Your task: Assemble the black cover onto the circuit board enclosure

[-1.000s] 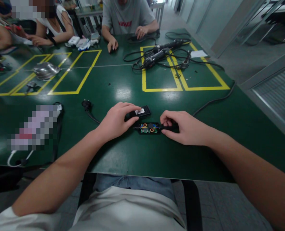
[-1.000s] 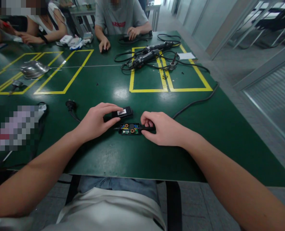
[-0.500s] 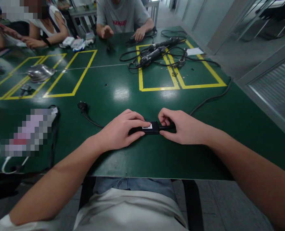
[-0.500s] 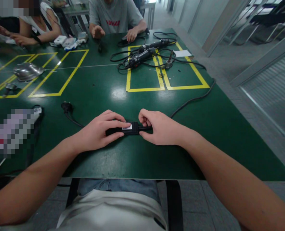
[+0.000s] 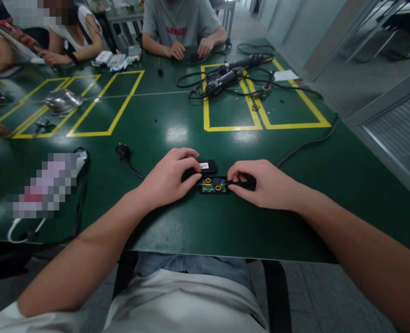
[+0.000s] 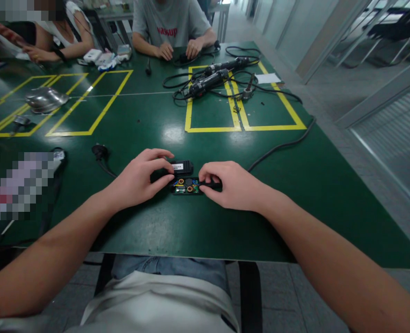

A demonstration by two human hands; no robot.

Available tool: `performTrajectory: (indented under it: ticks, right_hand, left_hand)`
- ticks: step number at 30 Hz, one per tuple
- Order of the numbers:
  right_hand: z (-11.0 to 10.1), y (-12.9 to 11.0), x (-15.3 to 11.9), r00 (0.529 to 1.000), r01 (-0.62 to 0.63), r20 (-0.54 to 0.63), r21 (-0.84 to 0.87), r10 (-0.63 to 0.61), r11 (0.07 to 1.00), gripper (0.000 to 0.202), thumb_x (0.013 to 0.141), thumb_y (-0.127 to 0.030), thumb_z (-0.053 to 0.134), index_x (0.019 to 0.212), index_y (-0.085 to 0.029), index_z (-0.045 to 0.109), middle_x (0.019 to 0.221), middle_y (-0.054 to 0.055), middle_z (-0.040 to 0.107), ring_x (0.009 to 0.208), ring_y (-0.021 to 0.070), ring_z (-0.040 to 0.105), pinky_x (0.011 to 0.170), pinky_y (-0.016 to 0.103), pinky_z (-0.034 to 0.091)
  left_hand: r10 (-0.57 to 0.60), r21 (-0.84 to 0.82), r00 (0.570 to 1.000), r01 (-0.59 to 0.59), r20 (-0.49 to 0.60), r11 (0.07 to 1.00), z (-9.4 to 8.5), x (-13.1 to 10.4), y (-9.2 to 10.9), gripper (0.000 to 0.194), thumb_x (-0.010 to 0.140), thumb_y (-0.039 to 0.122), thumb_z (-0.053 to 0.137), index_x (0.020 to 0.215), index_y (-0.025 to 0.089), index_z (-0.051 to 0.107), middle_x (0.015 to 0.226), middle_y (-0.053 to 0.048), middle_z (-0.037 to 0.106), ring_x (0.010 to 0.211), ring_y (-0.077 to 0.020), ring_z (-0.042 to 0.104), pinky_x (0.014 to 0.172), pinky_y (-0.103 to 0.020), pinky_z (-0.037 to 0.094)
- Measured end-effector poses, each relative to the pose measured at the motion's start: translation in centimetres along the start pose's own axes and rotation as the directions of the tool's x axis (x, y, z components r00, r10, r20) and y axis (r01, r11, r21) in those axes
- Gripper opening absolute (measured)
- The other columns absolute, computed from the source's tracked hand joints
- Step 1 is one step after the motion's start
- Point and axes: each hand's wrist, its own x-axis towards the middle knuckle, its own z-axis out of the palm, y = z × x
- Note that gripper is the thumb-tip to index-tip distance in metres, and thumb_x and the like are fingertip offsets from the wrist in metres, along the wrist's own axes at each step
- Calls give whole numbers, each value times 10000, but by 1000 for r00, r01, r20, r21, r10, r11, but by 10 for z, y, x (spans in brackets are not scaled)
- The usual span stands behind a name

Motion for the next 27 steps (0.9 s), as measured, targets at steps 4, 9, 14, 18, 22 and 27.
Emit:
performTrajectory:
  ticks: [4, 9, 14, 18, 22, 27]
  right_hand:
    - [-1, 0, 0, 1000, 4, -1, -9, -4, 1000, 48, 948, -265, 716, 926, -223, 720, 800, 13, 724, 680, 161, 614, 675, 298, 459]
    - [0, 0, 0, 999, 6, -32, -28, -7, 1000, 56, 934, -272, 733, 919, -221, 750, 783, 11, 733, 649, 152, 606, 641, 291, 451]
    - [0, -1, -1, 996, 35, -76, -32, -37, 999, 48, 939, -267, 733, 914, -230, 751, 791, 13, 742, 643, 155, 607, 634, 296, 451]
    - [-3, -2, -3, 997, 27, -71, -7, -28, 1000, 66, 948, -263, 718, 900, -222, 738, 771, 8, 728, 607, 143, 578, 611, 292, 436]
    - [-5, -3, -2, 1000, -5, -20, -29, 5, 1000, 82, 928, -253, 717, 852, -224, 718, 729, 0, 699, 614, 151, 577, 635, 302, 433]
    - [-6, -4, -1, 1000, -20, -4, -31, 20, 999, 71, 912, -253, 700, 844, -231, 698, 758, 17, 707, 659, 175, 604, 665, 318, 455]
  left_hand:
    - [57, -23, 990, -54, 132, 998, -12, -3, 7, 122, 1027, 290, 669, 948, 199, 692, 1033, -69, 713, 899, -216, 679, 833, -347, 533]
    - [37, -70, 973, -21, 229, 997, -13, -2, 11, 78, 1013, 211, 648, 938, 198, 660, 848, -6, 674, 696, -159, 587, 684, -296, 418]
    - [38, -98, 988, -23, 151, 995, -14, -2, 12, 62, 1004, 207, 661, 950, 191, 685, 851, -5, 674, 703, -152, 594, 708, -283, 439]
    - [45, -109, 989, -29, 141, 994, -15, -3, 11, 68, 1005, 209, 679, 943, 192, 699, 856, -4, 683, 723, -153, 612, 729, -278, 462]
    - [67, -109, 975, -45, 212, 993, -14, -2, 7, 103, 1032, 223, 683, 940, 193, 719, 902, -22, 713, 775, -169, 652, 762, -296, 500]
    - [80, -30, 996, -79, 49, 996, -8, 0, 3, 173, 1070, 271, 660, 1079, 207, 821, 1295, -121, 753, 1194, -276, 702, 1096, -451, 561]
